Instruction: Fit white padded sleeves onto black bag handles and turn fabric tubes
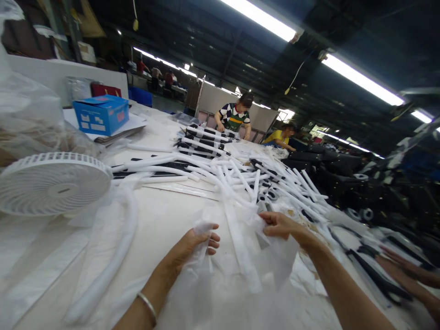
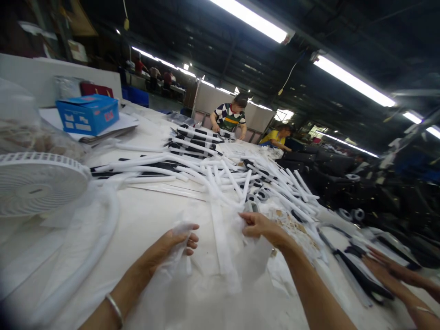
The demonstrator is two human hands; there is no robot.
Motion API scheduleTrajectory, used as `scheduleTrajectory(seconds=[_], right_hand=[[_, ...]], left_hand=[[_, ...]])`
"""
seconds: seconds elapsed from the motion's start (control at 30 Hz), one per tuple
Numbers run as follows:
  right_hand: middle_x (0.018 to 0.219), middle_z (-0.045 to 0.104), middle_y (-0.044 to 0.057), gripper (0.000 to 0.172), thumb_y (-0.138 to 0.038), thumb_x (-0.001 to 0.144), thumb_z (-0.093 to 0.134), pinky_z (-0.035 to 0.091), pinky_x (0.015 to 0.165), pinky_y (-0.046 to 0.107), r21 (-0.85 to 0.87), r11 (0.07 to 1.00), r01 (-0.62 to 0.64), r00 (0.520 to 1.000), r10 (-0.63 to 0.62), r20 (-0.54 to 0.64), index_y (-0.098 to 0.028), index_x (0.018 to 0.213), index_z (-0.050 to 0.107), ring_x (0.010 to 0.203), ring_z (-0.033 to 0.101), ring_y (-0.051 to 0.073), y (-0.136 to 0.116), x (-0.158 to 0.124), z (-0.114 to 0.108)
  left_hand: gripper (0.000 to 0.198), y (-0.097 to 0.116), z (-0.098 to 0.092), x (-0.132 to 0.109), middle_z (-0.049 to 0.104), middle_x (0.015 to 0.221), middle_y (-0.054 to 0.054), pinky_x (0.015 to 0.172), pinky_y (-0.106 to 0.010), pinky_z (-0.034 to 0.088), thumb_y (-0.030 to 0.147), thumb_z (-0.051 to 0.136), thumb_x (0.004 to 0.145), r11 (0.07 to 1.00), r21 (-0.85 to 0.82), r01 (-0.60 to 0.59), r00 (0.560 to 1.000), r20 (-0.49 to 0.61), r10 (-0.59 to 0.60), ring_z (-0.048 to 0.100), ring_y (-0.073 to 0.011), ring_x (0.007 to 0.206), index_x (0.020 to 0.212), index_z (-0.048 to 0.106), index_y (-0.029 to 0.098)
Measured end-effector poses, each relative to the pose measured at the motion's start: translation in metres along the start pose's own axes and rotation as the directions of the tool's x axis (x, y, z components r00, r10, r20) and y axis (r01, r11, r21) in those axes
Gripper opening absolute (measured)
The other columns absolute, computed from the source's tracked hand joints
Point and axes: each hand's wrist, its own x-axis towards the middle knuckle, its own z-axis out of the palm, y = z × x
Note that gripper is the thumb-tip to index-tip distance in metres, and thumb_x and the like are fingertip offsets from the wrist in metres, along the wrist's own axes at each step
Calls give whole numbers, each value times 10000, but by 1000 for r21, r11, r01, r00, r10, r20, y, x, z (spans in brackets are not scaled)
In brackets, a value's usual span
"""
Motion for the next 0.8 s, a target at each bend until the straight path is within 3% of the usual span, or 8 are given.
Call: scheduleTrajectory(seconds=[0.13,0.2,0.3,0.43,0.47,0.57,0.67,0.8], right_hand=[[1260,631,124,601,-38,696,488,405,1038,377,-455,851,263,951,-308,-26,-158,1278,580,1163,573,253,-39,-4,66],[1193,646,158,540,-24,757,446,456,973,386,-565,758,326,927,-374,33,-135,1271,570,1088,606,259,-56,-8,107],[1142,648,191,460,-40,786,450,501,877,392,-582,717,382,910,-402,102,-114,1217,594,1024,620,280,-74,-16,150],[934,710,68,233,-231,773,611,503,776,316,-293,854,430,903,-411,127,-203,985,703,844,650,226,-75,-27,151],[807,703,31,157,-289,787,611,496,697,283,-188,909,371,928,-358,98,-210,873,715,734,642,191,-72,-27,144],[574,600,-14,260,-386,822,559,411,497,226,66,987,144,989,-144,-5,-189,714,689,537,557,131,-57,-16,129],[736,663,17,298,-422,770,625,451,551,240,211,970,118,992,-107,-61,-178,920,708,654,597,155,-44,1,129],[984,702,63,473,-490,735,684,499,791,319,461,858,224,968,-252,0,-183,1094,667,888,640,203,-44,14,141]], left_hand=[[516,-10,10,-1,709,964,-157,760,-355,496,477,771,716,998,50,39,991,123,-45,667,-251,881,1079,665,125],[536,-12,15,-4,705,1017,-162,806,-387,490,526,730,742,999,27,22,992,125,-25,660,-276,943,1103,661,137],[431,-9,16,-8,713,949,-109,797,-363,489,500,664,812,999,-43,14,999,45,-12,667,-239,864,1070,672,155],[246,-1,8,-9,665,749,-37,673,-284,480,349,754,743,989,-147,-25,998,-66,16,629,-167,684,839,674,136],[247,1,7,-8,645,724,-14,655,-269,473,328,765,730,986,-160,-51,996,-82,38,616,-150,662,867,668,146],[349,3,5,-6,564,638,44,584,-230,440,356,739,759,983,-149,-108,991,-91,96,549,-100,555,1037,633,174],[330,1,8,-4,469,555,71,463,-207,347,446,674,806,992,-52,-116,992,-52,114,402,-63,428,968,632,162],[421,-5,12,-3,375,443,76,388,-210,208,533,601,834,974,184,-129,991,-12,134,260,-45,354,625,549,171]])
